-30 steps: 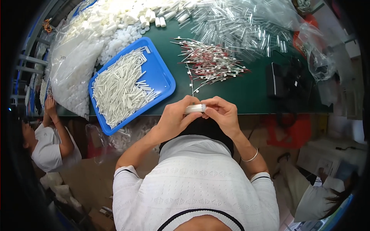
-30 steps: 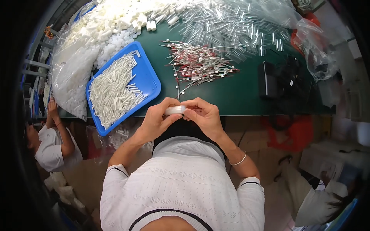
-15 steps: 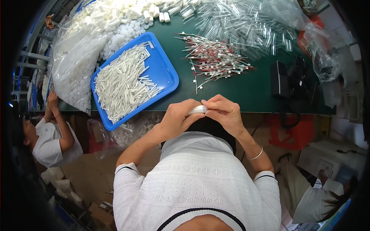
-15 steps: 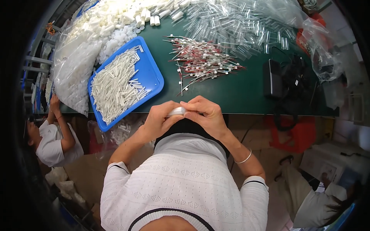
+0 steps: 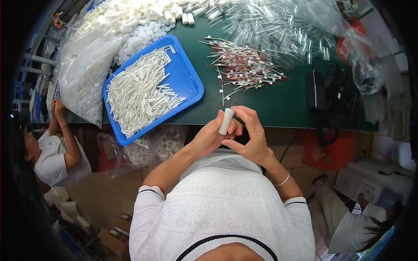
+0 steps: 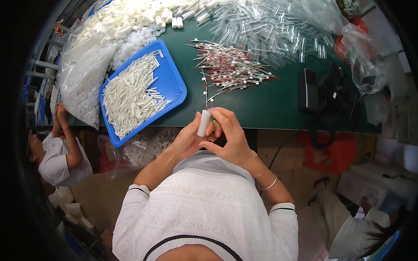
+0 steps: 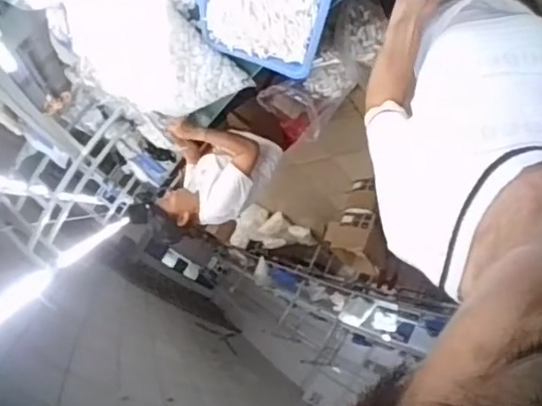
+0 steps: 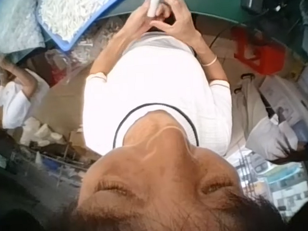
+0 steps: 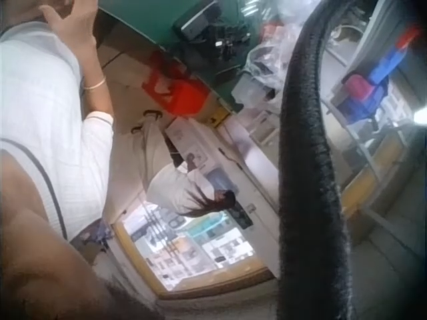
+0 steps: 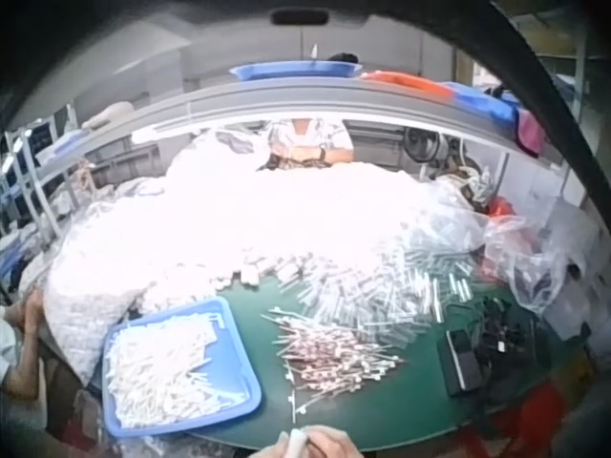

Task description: Assembling small white plastic components and thin rods at a factory workstation.

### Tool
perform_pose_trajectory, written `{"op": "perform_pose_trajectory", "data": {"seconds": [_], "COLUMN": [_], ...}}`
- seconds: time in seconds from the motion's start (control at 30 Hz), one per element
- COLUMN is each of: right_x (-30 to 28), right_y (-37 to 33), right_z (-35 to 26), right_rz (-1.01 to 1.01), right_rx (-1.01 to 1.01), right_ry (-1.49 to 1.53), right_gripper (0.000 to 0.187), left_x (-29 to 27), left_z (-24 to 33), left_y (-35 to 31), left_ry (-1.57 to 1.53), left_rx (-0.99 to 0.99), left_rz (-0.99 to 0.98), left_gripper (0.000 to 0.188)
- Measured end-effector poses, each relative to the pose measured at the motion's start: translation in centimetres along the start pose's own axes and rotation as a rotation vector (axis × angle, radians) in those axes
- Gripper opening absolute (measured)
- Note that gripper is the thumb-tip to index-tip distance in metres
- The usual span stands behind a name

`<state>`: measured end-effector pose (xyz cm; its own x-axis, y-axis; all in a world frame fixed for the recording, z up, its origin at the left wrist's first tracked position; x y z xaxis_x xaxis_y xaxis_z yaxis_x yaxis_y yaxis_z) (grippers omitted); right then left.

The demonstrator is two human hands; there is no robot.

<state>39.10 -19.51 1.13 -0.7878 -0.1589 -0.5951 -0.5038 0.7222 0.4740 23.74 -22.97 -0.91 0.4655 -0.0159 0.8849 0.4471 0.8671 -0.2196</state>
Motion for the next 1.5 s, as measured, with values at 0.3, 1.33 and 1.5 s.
{"op": "perform_pose_trajectory", "data": {"seconds": [0.3,1.33,1.5], "right_x": [0.7,0.5,-1.0], "right_y": [-0.2,7.7,8.1], "right_z": [-0.1,5.7,5.0], "right_rz": [0.075,-0.22,-0.122], "right_rx": [-0.089,-0.31,-0.187], "right_ry": [-0.153,-0.621,-0.499], "right_gripper": [0.067,0.014,0.012], "left_x": [1.2,-2.8,-8.7], "left_z": [-2.0,18.2,28.3], "left_y": [-0.5,-6.8,6.5], "left_ry": [-0.222,1.29,1.887], "left_rx": [-0.023,0.397,0.852], "left_rz": [0.109,0.5,0.621], "left_gripper": [0.055,0.014,0.013]}}
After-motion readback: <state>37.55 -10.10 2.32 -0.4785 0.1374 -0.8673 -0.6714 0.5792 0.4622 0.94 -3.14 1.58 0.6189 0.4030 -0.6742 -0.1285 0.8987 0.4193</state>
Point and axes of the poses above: each hand's wrist, its own y-axis towards the middle knuckle, its own x-axis out of the palm, z = x × y, the point moved 1 cm from there along y, towards the middle knuckle, and after that the axes turned 15 degrees about -y, right-handed, at the moved point
